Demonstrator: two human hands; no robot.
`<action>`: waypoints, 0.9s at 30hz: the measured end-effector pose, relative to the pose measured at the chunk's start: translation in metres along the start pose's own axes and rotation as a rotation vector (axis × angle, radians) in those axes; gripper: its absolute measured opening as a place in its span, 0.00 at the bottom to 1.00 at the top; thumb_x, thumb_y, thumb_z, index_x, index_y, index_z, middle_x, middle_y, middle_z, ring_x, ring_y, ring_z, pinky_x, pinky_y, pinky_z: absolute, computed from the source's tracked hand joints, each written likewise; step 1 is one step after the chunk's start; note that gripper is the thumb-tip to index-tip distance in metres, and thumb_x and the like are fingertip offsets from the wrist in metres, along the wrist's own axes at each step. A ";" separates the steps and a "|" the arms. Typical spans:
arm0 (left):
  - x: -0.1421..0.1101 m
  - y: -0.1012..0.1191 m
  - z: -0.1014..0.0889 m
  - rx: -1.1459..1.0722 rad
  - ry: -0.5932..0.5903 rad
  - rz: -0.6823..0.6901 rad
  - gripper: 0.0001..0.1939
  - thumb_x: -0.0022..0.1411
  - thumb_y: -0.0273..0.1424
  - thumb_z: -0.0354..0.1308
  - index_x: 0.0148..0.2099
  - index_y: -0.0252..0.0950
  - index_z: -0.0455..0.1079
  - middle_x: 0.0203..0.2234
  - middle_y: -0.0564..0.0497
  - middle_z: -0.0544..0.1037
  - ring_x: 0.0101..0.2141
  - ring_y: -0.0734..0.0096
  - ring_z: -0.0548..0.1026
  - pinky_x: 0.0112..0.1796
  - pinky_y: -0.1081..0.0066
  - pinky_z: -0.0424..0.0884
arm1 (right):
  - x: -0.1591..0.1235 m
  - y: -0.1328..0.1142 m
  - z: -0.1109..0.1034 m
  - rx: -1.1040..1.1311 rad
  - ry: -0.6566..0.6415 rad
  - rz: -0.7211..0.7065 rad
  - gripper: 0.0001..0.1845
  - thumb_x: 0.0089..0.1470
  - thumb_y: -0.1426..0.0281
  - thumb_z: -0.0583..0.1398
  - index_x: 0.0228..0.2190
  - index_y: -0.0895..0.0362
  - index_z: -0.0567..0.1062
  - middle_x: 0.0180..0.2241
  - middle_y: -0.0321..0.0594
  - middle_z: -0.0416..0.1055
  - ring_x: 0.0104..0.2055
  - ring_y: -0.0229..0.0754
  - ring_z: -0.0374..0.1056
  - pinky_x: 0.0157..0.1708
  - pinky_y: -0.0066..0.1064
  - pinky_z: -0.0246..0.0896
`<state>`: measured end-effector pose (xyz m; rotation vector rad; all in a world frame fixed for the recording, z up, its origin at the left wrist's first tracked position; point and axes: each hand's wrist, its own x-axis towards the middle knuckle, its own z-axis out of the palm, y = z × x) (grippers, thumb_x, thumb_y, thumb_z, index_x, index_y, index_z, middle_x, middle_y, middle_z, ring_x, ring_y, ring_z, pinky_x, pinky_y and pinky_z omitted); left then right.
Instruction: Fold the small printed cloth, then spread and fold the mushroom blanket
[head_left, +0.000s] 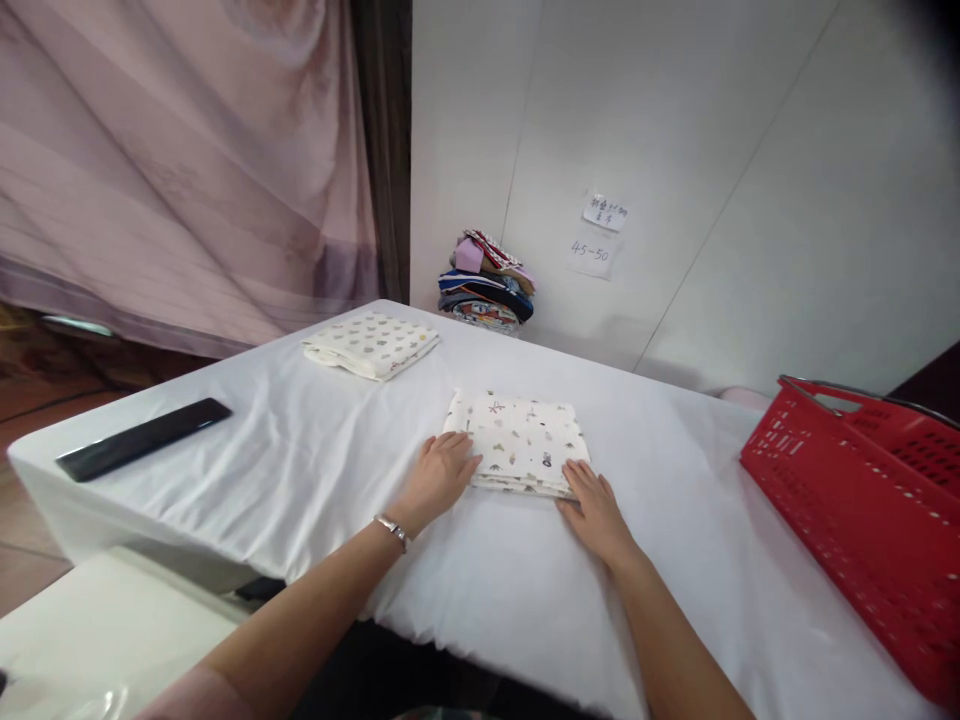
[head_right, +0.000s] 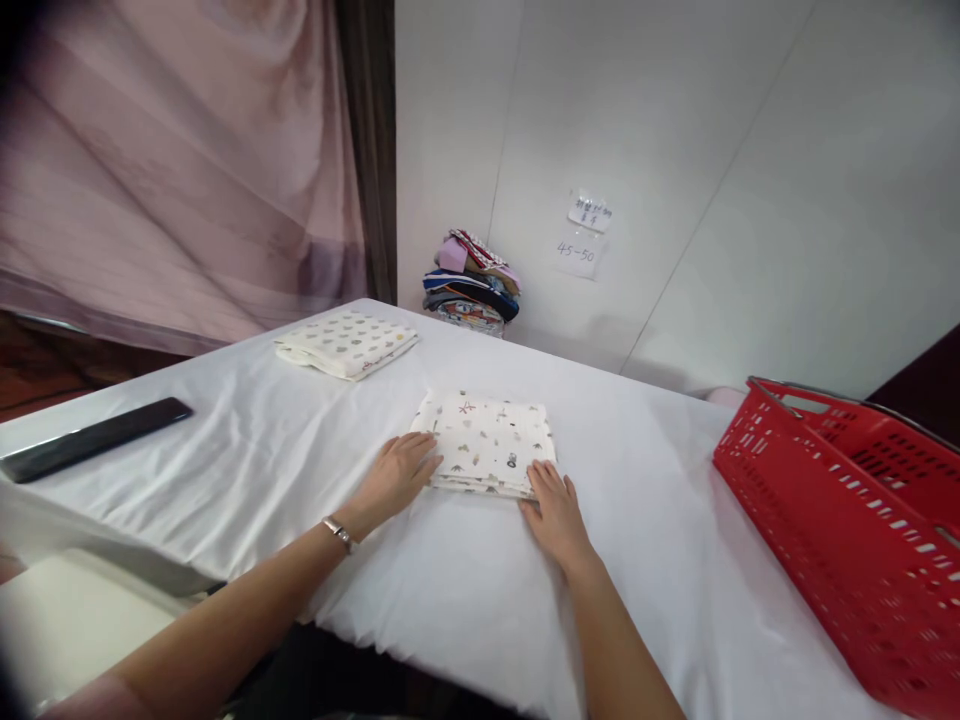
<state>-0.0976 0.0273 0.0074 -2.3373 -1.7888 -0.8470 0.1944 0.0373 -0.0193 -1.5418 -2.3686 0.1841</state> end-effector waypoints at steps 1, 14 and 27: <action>0.004 0.002 -0.001 0.016 0.013 0.002 0.17 0.65 0.39 0.43 0.50 0.38 0.66 0.51 0.46 0.70 0.54 0.58 0.63 0.52 0.52 0.58 | 0.000 0.000 0.000 -0.005 -0.006 0.003 0.28 0.55 0.66 0.52 0.57 0.54 0.58 0.61 0.43 0.51 0.64 0.49 0.41 0.59 0.50 0.38; 0.000 0.008 0.027 0.141 -0.056 0.059 0.22 0.64 0.43 0.41 0.55 0.40 0.64 0.55 0.47 0.65 0.57 0.57 0.58 0.55 0.52 0.54 | 0.032 -0.048 -0.039 0.022 -0.058 0.005 0.30 0.58 0.54 0.44 0.59 0.51 0.53 0.62 0.39 0.46 0.65 0.45 0.36 0.61 0.48 0.25; 0.006 0.013 0.014 0.035 -0.171 -0.016 0.22 0.64 0.44 0.42 0.54 0.40 0.63 0.56 0.48 0.64 0.58 0.60 0.57 0.57 0.52 0.51 | 0.071 -0.050 0.010 -0.129 -0.255 0.090 0.32 0.58 0.51 0.40 0.60 0.50 0.52 0.64 0.36 0.38 0.65 0.45 0.31 0.60 0.47 0.26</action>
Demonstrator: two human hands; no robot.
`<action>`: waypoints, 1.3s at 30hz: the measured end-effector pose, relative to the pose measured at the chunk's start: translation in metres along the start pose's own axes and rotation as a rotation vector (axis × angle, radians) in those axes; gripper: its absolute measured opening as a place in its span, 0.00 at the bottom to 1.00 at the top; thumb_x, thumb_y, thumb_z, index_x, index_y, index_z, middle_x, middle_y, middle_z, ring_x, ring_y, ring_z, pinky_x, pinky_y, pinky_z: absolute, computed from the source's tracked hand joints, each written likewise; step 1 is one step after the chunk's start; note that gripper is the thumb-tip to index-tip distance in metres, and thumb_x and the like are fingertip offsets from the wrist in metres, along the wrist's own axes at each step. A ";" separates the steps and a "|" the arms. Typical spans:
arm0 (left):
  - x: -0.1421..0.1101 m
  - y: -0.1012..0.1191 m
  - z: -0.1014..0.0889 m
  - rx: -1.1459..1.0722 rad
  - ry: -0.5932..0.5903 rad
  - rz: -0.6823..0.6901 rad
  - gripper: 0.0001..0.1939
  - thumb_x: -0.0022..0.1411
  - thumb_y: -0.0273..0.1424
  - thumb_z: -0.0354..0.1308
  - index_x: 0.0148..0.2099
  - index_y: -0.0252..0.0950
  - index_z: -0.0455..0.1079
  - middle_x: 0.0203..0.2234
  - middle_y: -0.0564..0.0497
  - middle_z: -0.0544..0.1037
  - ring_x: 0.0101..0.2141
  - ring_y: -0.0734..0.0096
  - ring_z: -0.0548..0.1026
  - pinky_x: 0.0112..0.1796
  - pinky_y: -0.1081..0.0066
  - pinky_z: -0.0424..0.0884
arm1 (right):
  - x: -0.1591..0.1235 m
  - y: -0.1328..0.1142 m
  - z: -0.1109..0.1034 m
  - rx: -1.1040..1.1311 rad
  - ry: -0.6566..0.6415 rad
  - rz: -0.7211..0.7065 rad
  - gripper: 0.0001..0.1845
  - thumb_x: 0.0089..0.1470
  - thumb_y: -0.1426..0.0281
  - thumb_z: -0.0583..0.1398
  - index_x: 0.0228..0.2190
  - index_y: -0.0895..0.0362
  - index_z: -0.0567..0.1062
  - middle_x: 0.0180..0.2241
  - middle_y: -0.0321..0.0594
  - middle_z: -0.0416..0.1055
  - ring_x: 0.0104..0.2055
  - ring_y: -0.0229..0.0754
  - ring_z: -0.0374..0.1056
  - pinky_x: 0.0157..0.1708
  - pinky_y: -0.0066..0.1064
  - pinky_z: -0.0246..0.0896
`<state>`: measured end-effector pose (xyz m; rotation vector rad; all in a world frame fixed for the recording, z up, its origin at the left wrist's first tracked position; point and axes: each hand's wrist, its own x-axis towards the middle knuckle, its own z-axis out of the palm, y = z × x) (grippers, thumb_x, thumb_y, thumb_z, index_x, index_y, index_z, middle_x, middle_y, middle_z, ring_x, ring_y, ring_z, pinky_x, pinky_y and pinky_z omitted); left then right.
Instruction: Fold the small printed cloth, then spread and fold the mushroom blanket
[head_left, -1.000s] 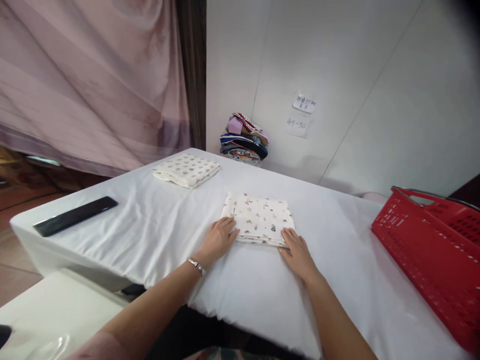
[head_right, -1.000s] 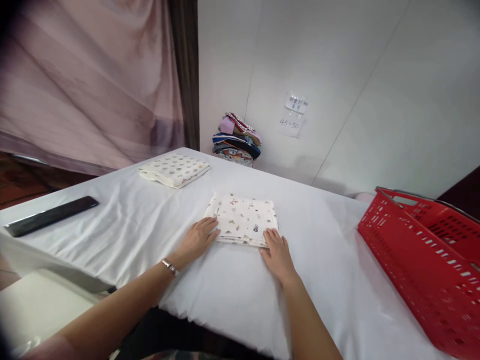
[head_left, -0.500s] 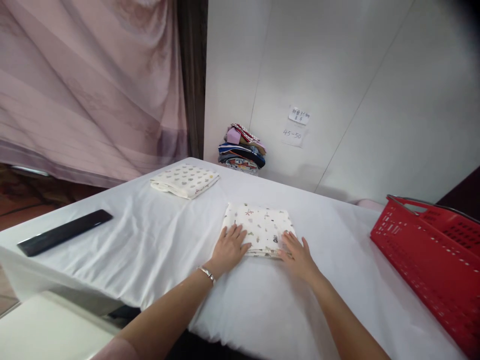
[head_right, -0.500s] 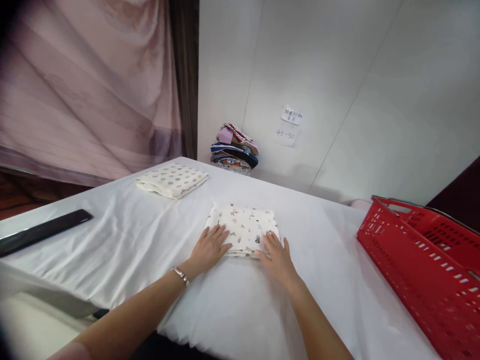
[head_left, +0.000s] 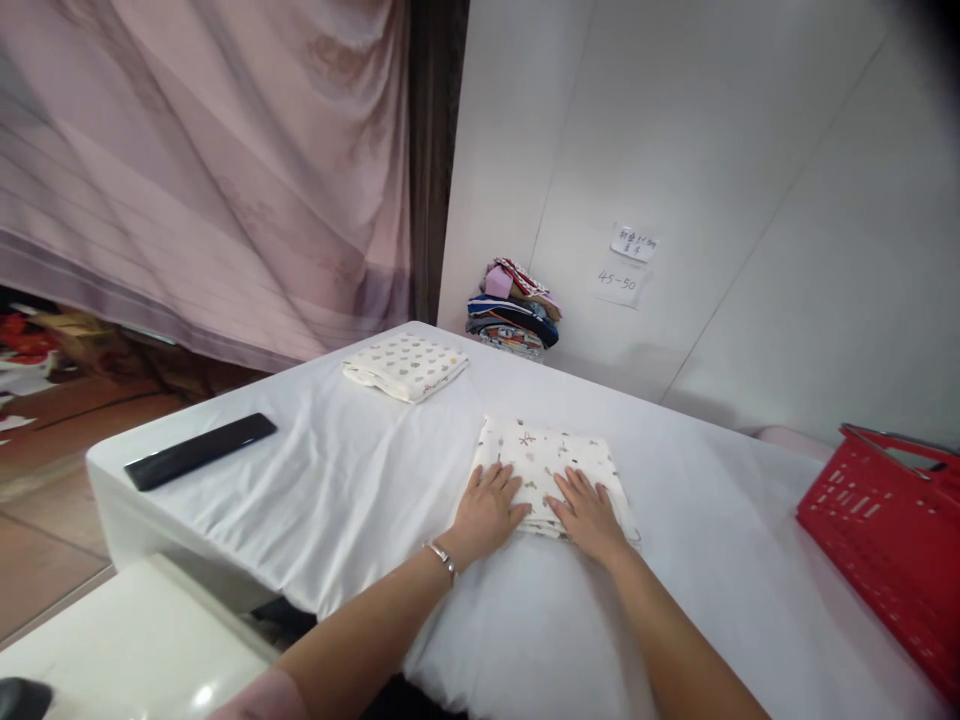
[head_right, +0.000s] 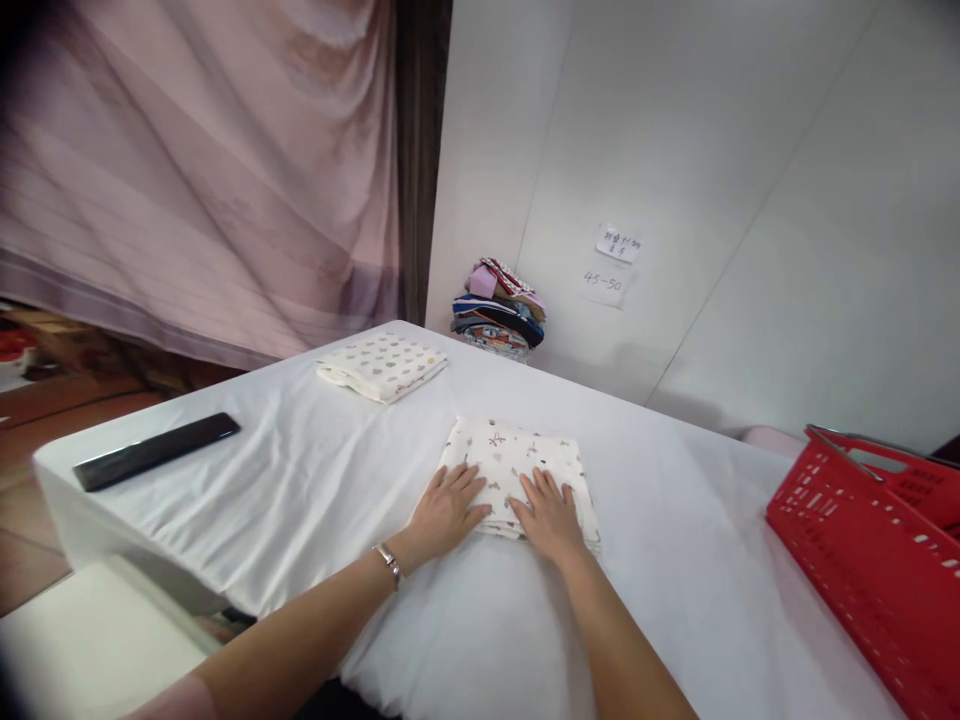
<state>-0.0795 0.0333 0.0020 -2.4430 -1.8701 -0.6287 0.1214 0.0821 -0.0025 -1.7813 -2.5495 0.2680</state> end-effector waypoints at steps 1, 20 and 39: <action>0.004 -0.001 -0.003 -0.013 -0.040 -0.019 0.22 0.63 0.45 0.42 0.54 0.40 0.63 0.56 0.48 0.64 0.58 0.59 0.57 0.56 0.52 0.52 | -0.001 0.000 -0.001 0.010 -0.003 -0.002 0.33 0.58 0.50 0.39 0.60 0.50 0.52 0.64 0.36 0.37 0.65 0.45 0.31 0.60 0.47 0.25; 0.024 -0.024 0.008 -0.025 -0.094 -0.109 0.27 0.63 0.46 0.41 0.59 0.39 0.58 0.61 0.46 0.53 0.61 0.55 0.48 0.55 0.48 0.52 | 0.055 0.049 -0.019 -0.041 0.027 0.195 0.32 0.59 0.54 0.41 0.61 0.53 0.48 0.65 0.38 0.33 0.65 0.44 0.28 0.59 0.44 0.33; 0.106 -0.045 0.017 0.028 -0.124 -0.185 0.33 0.62 0.50 0.35 0.61 0.34 0.54 0.62 0.43 0.51 0.62 0.55 0.44 0.57 0.48 0.44 | 0.053 0.050 -0.012 0.026 0.055 0.159 0.33 0.59 0.53 0.40 0.60 0.56 0.50 0.64 0.38 0.35 0.65 0.42 0.29 0.57 0.36 0.41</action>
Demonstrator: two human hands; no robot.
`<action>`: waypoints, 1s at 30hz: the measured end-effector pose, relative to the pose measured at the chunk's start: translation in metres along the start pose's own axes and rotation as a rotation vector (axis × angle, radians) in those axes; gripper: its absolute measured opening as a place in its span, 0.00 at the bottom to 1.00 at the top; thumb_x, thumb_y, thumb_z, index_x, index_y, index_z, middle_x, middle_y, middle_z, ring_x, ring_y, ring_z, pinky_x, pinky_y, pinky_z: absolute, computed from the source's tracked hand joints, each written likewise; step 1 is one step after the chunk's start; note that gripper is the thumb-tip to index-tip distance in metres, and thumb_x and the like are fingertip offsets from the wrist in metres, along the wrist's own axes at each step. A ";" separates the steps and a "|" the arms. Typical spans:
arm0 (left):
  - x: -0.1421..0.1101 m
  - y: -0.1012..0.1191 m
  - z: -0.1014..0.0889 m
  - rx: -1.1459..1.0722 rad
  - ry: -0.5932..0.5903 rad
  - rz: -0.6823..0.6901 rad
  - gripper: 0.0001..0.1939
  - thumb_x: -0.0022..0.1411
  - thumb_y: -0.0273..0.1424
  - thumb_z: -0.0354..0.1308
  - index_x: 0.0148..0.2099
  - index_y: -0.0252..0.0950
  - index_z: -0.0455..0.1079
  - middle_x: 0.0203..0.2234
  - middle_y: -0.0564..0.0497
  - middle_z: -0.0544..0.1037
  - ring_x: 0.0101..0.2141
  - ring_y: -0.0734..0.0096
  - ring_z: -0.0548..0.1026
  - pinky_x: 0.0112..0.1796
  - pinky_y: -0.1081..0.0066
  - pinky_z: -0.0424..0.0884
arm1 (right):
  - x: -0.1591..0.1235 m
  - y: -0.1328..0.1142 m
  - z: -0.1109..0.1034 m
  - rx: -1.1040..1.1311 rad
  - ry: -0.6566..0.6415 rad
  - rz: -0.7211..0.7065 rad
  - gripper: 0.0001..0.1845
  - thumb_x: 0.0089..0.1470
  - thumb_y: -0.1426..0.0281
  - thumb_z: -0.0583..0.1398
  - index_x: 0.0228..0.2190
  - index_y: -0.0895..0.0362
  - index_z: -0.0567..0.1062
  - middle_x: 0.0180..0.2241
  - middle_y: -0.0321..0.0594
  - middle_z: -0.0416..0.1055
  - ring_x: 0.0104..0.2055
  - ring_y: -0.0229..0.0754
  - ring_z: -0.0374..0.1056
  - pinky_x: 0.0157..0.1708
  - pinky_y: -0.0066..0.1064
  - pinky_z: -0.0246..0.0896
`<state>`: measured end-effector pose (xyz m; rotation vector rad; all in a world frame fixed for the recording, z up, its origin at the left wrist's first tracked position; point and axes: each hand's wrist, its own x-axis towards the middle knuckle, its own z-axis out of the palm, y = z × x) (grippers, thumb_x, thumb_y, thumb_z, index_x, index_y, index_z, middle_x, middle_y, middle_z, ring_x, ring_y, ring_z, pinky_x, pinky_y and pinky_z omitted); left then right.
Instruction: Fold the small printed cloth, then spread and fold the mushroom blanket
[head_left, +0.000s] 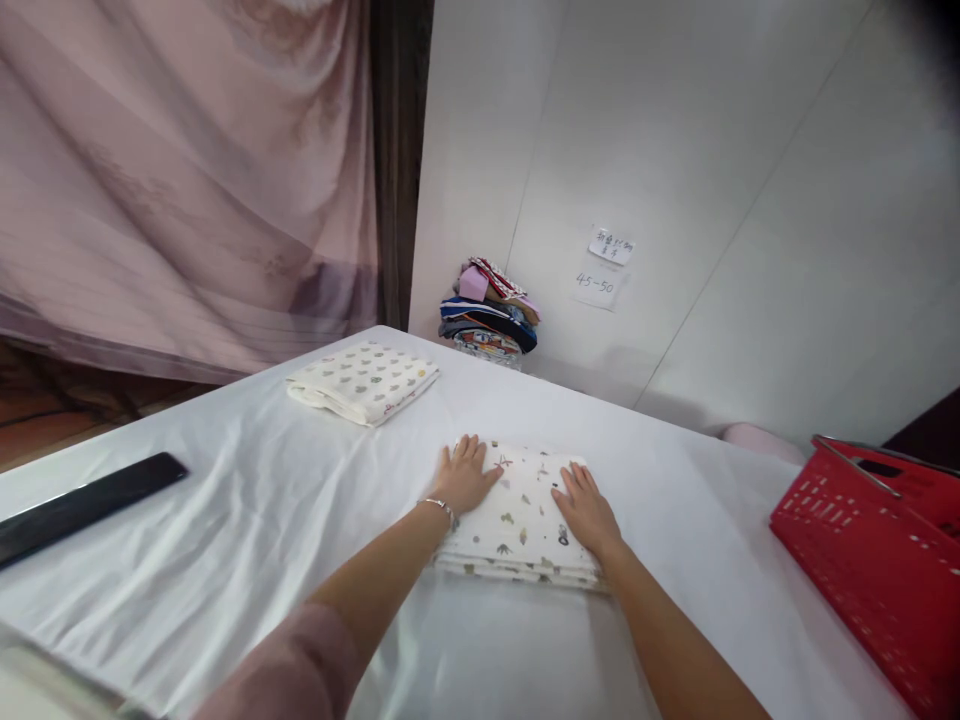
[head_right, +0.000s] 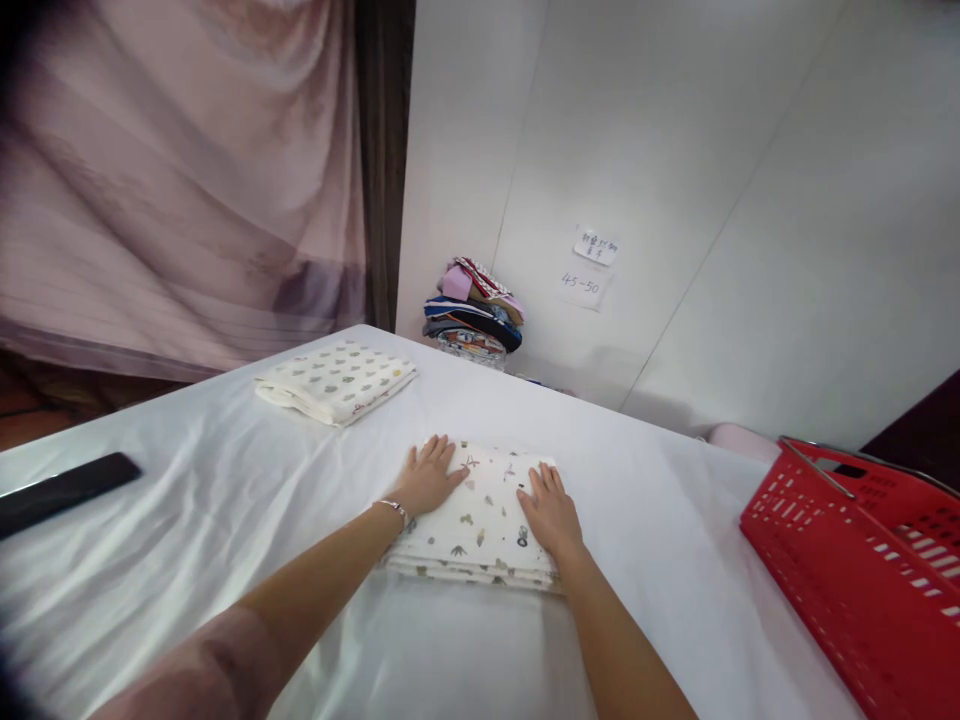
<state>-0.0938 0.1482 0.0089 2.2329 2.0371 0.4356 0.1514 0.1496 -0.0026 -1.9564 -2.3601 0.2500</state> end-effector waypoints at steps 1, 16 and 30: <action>0.002 -0.002 0.005 0.002 -0.018 -0.011 0.34 0.62 0.50 0.35 0.62 0.34 0.53 0.62 0.43 0.51 0.62 0.55 0.44 0.57 0.48 0.44 | -0.001 -0.001 0.000 0.001 -0.002 -0.002 0.33 0.59 0.53 0.40 0.60 0.56 0.51 0.64 0.38 0.35 0.65 0.42 0.29 0.57 0.36 0.40; -0.001 -0.007 0.017 0.042 0.026 0.002 0.32 0.63 0.47 0.34 0.63 0.35 0.52 0.62 0.44 0.52 0.62 0.55 0.45 0.57 0.49 0.45 | 0.029 -0.075 -0.015 -0.049 0.000 -0.289 0.35 0.58 0.52 0.40 0.61 0.58 0.47 0.64 0.42 0.36 0.65 0.44 0.29 0.60 0.44 0.22; 0.002 -0.010 0.020 0.048 0.012 -0.004 0.34 0.62 0.50 0.33 0.63 0.36 0.50 0.63 0.44 0.50 0.62 0.57 0.43 0.56 0.49 0.45 | 0.032 -0.058 -0.005 -0.011 -0.108 -0.314 0.36 0.58 0.50 0.38 0.61 0.57 0.46 0.64 0.39 0.36 0.65 0.41 0.29 0.60 0.41 0.21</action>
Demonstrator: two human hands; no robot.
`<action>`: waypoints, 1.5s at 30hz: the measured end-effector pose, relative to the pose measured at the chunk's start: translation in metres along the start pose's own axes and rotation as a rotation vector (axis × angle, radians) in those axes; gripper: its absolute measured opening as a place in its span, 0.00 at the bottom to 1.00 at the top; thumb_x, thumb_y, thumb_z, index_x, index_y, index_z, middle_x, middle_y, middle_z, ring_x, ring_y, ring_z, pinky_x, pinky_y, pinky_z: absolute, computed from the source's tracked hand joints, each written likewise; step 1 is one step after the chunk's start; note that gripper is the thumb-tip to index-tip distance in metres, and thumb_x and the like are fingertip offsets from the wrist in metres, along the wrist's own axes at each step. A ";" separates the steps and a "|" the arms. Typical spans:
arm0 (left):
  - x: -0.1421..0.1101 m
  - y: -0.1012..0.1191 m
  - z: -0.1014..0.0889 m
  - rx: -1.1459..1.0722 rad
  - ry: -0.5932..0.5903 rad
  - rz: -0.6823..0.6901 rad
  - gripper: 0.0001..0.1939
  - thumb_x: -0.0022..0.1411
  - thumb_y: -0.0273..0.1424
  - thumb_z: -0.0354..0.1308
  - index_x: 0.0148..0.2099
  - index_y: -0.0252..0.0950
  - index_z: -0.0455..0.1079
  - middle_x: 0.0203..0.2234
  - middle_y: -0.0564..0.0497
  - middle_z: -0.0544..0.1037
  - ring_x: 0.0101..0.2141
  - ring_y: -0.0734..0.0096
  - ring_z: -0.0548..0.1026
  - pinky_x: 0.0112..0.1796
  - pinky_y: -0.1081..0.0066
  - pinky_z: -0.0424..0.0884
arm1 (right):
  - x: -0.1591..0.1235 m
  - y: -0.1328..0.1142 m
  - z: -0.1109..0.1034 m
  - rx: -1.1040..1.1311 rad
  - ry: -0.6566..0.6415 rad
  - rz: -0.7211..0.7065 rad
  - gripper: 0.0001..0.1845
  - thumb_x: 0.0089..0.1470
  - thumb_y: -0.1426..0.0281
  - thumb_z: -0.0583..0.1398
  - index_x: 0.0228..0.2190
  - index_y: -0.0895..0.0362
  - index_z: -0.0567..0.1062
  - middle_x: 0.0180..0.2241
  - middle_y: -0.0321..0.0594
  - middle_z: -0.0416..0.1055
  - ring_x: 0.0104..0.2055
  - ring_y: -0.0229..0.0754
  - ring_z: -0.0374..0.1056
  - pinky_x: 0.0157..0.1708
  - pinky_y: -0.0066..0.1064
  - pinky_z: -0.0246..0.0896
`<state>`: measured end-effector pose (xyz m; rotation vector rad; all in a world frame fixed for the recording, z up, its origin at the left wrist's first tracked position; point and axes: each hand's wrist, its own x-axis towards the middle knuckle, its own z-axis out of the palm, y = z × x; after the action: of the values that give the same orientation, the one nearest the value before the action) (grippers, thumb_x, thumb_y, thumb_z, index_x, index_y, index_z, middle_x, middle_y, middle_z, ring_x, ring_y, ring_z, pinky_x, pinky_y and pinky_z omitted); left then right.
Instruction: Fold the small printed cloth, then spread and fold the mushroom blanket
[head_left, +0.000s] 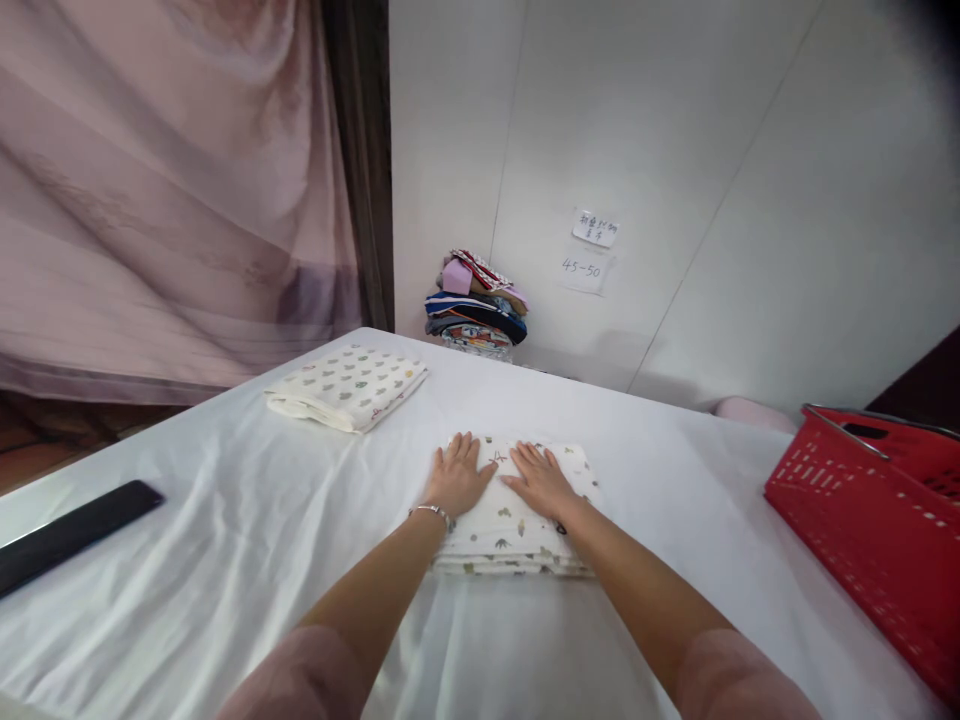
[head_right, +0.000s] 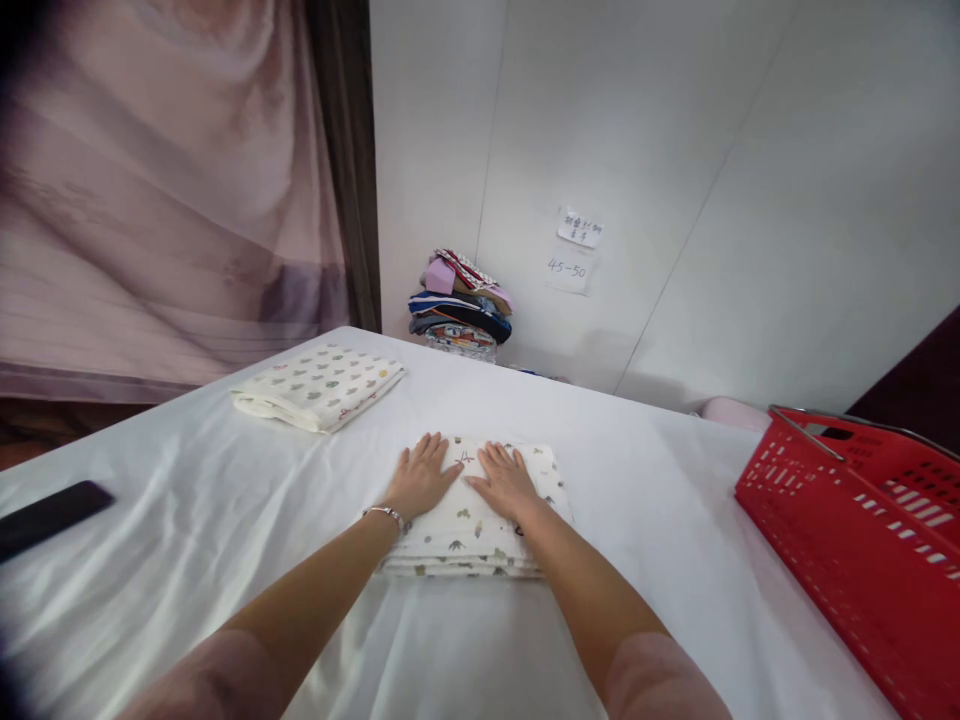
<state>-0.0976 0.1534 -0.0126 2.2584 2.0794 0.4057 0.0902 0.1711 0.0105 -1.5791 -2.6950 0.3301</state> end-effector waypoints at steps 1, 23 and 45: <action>0.000 0.000 0.000 -0.001 -0.008 -0.001 0.34 0.62 0.50 0.33 0.63 0.36 0.50 0.63 0.44 0.49 0.62 0.57 0.43 0.56 0.49 0.45 | -0.006 0.008 -0.001 -0.010 0.000 0.040 0.36 0.58 0.50 0.38 0.61 0.57 0.46 0.64 0.39 0.35 0.65 0.41 0.29 0.60 0.41 0.21; -0.053 0.017 -0.036 -0.107 -0.073 0.114 0.32 0.62 0.51 0.35 0.62 0.39 0.53 0.63 0.47 0.47 0.63 0.59 0.40 0.58 0.51 0.42 | -0.110 0.034 0.018 0.046 0.132 0.362 0.33 0.59 0.55 0.42 0.60 0.59 0.50 0.64 0.40 0.37 0.65 0.44 0.32 0.59 0.35 0.39; -0.087 0.025 -0.021 -0.013 -0.014 0.150 0.28 0.62 0.50 0.39 0.58 0.41 0.57 0.60 0.46 0.56 0.60 0.58 0.50 0.55 0.48 0.45 | -0.123 -0.029 0.030 0.032 0.235 0.058 0.27 0.61 0.58 0.43 0.58 0.54 0.54 0.62 0.42 0.46 0.64 0.43 0.39 0.59 0.45 0.31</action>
<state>-0.0838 0.0623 -0.0012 2.4106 1.9013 0.4075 0.1229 0.0456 -0.0006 -1.5791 -2.4611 0.1737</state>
